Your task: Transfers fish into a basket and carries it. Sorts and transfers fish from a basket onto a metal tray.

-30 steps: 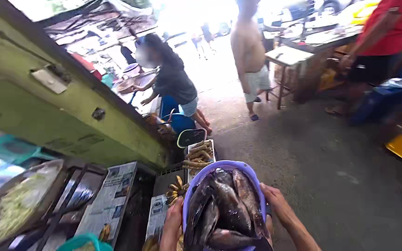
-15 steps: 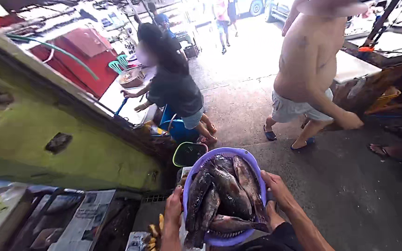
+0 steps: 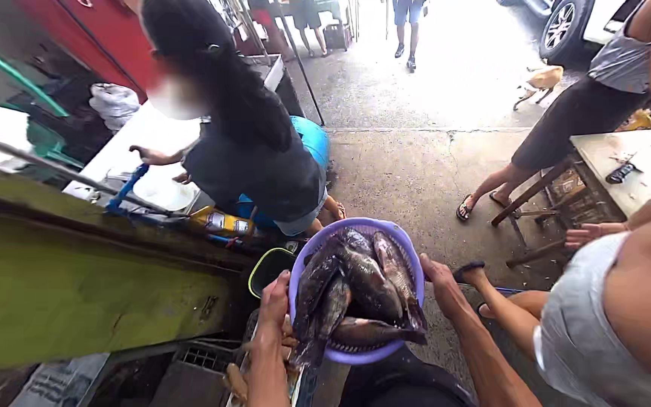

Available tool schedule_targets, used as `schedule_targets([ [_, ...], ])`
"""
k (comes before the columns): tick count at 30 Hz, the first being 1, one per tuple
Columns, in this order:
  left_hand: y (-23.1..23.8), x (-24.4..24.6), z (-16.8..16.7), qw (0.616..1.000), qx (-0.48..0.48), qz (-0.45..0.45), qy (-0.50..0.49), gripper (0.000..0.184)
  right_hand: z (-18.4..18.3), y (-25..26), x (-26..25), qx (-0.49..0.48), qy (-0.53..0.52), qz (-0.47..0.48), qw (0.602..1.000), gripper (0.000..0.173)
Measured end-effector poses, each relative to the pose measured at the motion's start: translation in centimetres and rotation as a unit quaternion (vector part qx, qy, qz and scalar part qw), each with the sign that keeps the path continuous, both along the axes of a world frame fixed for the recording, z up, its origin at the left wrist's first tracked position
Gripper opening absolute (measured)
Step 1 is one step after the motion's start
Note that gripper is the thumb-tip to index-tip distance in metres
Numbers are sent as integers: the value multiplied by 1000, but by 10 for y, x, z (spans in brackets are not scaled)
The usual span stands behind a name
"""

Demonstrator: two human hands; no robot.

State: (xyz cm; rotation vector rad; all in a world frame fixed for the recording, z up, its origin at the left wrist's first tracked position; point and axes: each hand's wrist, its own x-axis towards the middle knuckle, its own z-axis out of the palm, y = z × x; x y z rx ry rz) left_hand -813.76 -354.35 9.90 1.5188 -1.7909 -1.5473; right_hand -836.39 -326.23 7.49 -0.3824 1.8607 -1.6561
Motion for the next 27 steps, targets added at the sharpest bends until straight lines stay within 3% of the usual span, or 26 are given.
schedule_targets([
  [10, -149, -306, 3, 997, 4, -44, 69, 48, 21, -134, -286, 5, 21, -70, 997, 60],
  [14, -205, -406, -20, 995, -2, -35, 90, 49, 7, -195, -399, 28, 45, -67, 996, 65],
  [17, -256, -475, -58, 992, 17, -18, 120, 51, -26, -250, -481, -1, 72, -34, 997, 65],
  [22, -340, -559, -128, 986, 50, 45, 151, 52, -93, -367, -605, -3, 83, 48, 995, 62],
  [27, -438, -601, -139, 981, 48, 131, 136, 51, -113, -511, -689, 26, 57, 154, 986, 65],
])
